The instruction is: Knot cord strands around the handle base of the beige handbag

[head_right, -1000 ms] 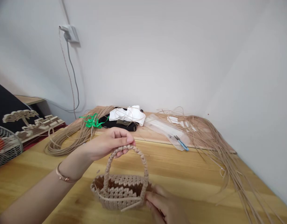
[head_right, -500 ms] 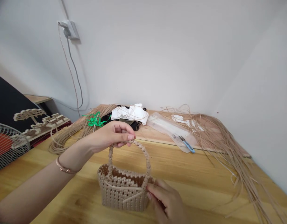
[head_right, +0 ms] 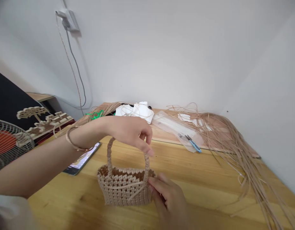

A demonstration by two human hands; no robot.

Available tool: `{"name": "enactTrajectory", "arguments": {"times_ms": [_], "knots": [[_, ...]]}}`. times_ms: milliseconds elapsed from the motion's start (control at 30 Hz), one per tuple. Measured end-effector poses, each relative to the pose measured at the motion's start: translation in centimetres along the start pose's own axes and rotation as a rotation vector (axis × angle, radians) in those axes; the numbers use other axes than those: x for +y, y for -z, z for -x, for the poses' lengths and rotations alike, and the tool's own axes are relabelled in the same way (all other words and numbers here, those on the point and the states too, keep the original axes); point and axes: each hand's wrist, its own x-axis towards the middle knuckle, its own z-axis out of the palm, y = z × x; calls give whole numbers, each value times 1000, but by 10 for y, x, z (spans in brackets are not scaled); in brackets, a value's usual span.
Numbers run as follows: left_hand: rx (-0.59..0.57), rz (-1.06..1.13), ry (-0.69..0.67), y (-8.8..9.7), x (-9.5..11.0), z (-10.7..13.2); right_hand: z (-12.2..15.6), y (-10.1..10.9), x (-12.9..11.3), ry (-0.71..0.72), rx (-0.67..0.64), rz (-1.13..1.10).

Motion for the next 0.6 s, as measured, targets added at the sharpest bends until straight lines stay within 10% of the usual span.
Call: {"name": "enactTrajectory", "arguments": {"times_ms": [100, 600], "knots": [[-123, -119, -82, -3, 17, -10, -1, -1, -2, 12, 29, 23], [36, -59, -71, -5, 14, 8, -1, -15, 2, 52, 138, 203]]}}
